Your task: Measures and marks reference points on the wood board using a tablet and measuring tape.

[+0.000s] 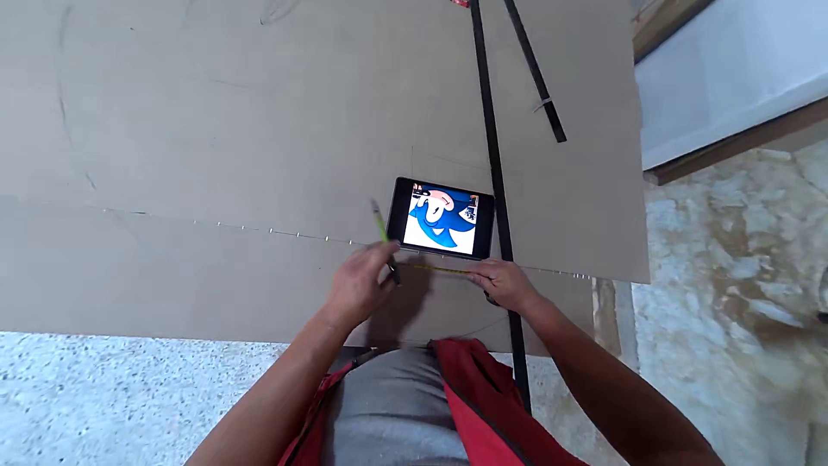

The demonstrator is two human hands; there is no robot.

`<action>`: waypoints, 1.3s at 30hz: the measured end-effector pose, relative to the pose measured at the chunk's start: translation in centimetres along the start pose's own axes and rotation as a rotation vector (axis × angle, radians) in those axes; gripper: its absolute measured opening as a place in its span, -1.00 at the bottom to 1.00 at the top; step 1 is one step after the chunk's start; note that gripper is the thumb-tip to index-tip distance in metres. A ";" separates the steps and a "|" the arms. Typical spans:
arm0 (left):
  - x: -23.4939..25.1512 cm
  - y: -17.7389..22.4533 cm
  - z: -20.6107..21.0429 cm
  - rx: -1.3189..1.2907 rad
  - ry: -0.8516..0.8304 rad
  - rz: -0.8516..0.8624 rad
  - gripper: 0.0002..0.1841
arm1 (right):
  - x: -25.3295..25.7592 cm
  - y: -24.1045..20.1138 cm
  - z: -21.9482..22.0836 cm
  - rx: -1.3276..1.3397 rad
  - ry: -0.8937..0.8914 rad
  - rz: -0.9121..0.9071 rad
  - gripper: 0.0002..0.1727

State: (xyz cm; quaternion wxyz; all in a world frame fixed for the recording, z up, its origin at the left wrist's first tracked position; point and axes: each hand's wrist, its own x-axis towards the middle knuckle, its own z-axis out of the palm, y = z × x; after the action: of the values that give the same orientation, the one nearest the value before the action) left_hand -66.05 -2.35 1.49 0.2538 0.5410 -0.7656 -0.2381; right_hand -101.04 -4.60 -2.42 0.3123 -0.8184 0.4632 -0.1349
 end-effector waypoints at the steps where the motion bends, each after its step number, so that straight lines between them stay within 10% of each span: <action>1: 0.9 0.7 0.6 0.013 -0.004 0.065 -0.60 | 0.0 0.1 -0.3 0.014 0.003 -0.017 -0.68; 8: 3.0 1.1 1.2 0.064 0.070 0.125 -0.81 | -1.8 2.4 -2.3 0.025 0.019 0.026 -0.71; 13: 3.0 0.8 1.0 0.059 0.116 -0.092 -0.52 | -1.1 5.7 -2.8 -0.074 0.112 0.055 -0.68; 24: -14.0 -3.5 2.7 0.241 0.057 -0.647 -0.35 | 1.3 8.8 -3.6 -0.082 -0.009 0.155 -0.68; 39: -15.7 -4.4 4.3 0.269 0.061 -0.563 -0.32 | 1.4 8.5 -2.5 -0.207 0.063 0.077 -0.66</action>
State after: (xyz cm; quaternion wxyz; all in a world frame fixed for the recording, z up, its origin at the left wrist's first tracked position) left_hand -61.22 11.59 -6.69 0.1268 0.7675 -0.6023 -0.1793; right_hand -107.31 -9.94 -6.02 0.2162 -0.8232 0.5153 -0.1001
